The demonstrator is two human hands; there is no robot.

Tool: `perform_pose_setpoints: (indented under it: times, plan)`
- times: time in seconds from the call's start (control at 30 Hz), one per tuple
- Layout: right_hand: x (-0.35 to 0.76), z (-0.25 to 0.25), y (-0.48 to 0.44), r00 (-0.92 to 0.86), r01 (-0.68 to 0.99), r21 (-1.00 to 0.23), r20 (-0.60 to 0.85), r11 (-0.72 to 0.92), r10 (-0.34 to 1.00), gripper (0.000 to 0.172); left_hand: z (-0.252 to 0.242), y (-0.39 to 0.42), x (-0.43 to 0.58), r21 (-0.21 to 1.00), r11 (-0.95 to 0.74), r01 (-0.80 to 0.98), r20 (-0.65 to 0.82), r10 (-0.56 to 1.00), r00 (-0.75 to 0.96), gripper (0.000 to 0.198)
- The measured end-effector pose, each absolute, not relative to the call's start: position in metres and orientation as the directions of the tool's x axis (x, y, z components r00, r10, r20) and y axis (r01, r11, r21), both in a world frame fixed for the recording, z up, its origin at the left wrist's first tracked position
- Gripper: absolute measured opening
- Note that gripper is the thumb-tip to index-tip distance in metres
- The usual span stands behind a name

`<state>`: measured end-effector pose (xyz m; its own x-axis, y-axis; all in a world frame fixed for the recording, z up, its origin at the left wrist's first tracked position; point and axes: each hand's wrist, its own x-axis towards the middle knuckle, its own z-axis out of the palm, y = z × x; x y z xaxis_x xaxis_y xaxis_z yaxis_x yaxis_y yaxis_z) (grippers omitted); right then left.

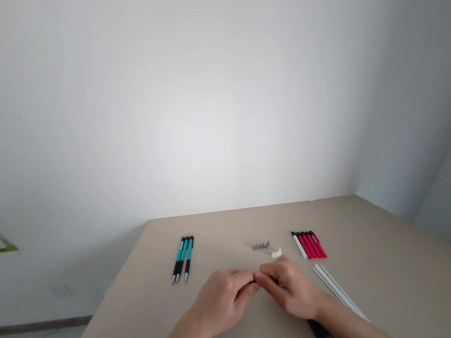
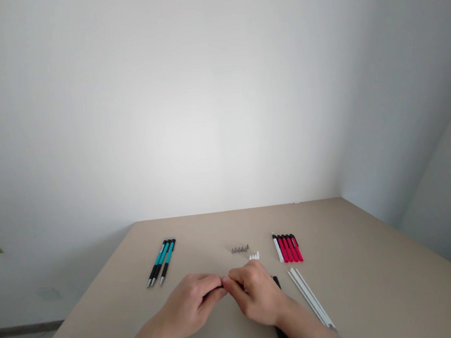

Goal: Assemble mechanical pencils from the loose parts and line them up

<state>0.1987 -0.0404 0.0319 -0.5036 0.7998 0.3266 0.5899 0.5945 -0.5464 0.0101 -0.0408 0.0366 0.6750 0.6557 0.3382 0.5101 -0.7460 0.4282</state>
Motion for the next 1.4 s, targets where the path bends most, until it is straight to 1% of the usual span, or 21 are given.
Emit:
perform_pose_setpoints:
  times: [0.53,0.87,1.3,1.4]
  plan:
    - [0.1986,0.0293,-0.0397,-0.506,0.584,-0.565,0.308,0.583,0.805,0.046,0.0356,-0.0409,0.0091,0.419,-0.74,0.525,0.334,0.664,0.669,0.035]
    - [0.1991,0.0326,-0.0399,-0.494,0.601,-0.555,0.309,0.576,0.813,0.046,0.034,-0.0405,0.0102,0.426,-0.739,0.522,0.336,0.665,0.667,0.036]
    - [0.1986,0.0276,-0.0386,-0.495,0.601,-0.551,0.312,0.579,0.811,0.044,0.0358,-0.0403,0.0106,0.37,-0.747,0.553,0.331,0.662,0.672,0.03]
    - [0.1984,0.029,-0.0381,-0.488,0.589,-0.566,0.319,0.576,0.812,0.046,0.0337,-0.041,0.0111,0.376,-0.743,0.554,0.335,0.666,0.667,0.029]
